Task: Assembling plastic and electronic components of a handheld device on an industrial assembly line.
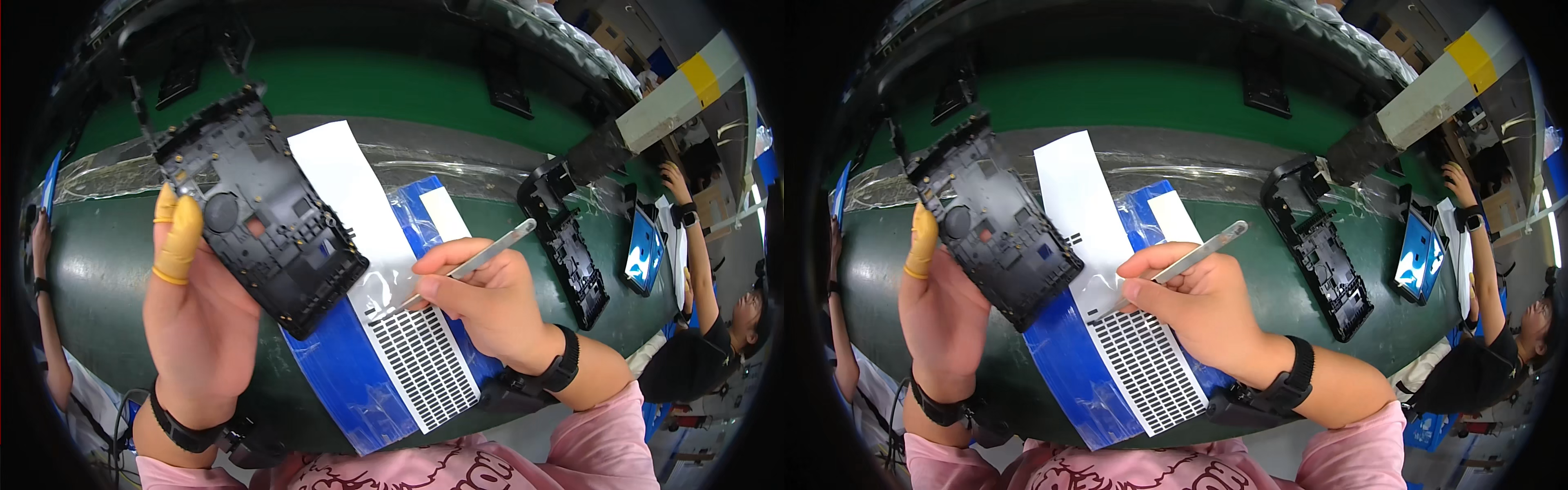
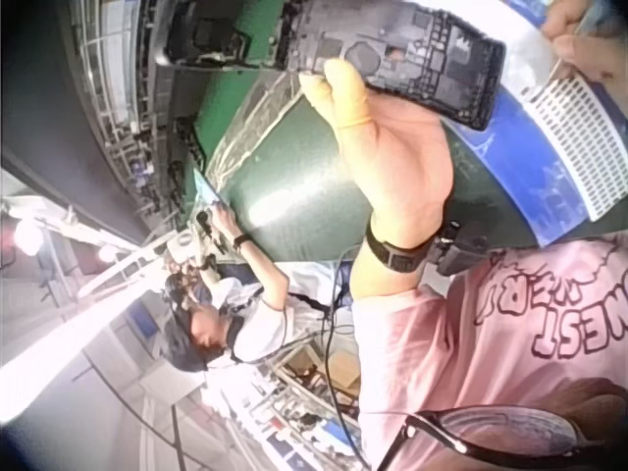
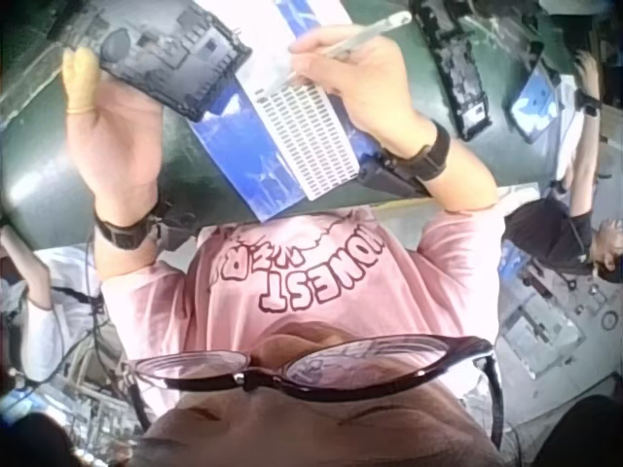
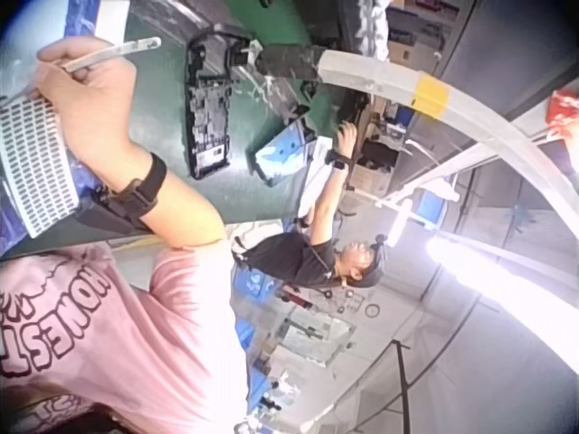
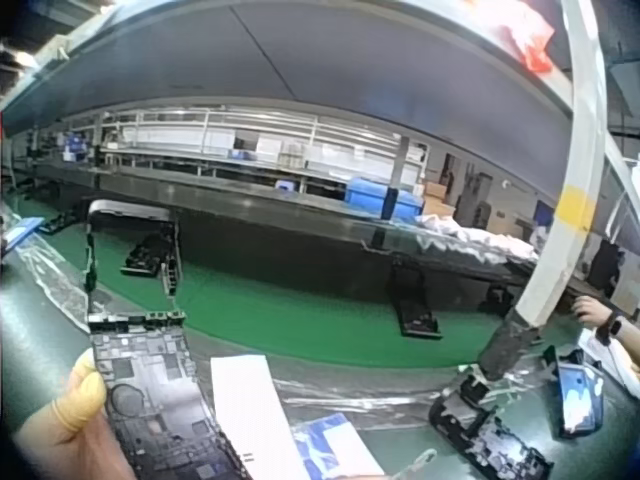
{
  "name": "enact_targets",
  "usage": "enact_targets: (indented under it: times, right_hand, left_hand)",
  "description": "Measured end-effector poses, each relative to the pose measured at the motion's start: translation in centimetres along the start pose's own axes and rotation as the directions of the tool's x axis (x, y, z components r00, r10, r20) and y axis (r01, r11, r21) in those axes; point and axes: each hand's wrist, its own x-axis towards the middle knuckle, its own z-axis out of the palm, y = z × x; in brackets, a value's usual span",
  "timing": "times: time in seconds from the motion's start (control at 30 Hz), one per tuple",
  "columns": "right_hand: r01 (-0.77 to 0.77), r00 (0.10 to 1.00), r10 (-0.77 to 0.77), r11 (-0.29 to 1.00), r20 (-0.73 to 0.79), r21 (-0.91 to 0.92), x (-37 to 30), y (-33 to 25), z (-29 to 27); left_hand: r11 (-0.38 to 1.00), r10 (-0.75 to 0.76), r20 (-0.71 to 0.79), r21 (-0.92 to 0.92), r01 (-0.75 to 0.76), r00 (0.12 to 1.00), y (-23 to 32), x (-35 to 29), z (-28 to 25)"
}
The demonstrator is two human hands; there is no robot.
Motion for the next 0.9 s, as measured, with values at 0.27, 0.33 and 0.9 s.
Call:
enact_targets:
  times: [0.27, 0.33, 0.9]
  right_hand:
    - [0.242, 0.966, -0.255, 0.948, 0.037, 0.208, -1.8, -2.3, 0.8]
    - [0.234, 0.970, -0.242, 0.957, 0.024, 0.171, -2.1, -1.7, 1.2]
    - [0.166, 0.983, -0.175, 0.976, 0.054, 0.139, -1.7, -0.9, 0.7]
  left_hand:
    - [0.946, -0.325, 0.022, 0.007, 0.325, 0.945, -2.0, -1.9, 1.6]
    - [0.923, -0.378, 0.083, -0.043, 0.383, 0.922, -2.1, -2.4, 1.5]
    - [0.924, -0.381, 0.054, 0.042, 0.379, 0.923, -2.9, -3.0, 2.0]
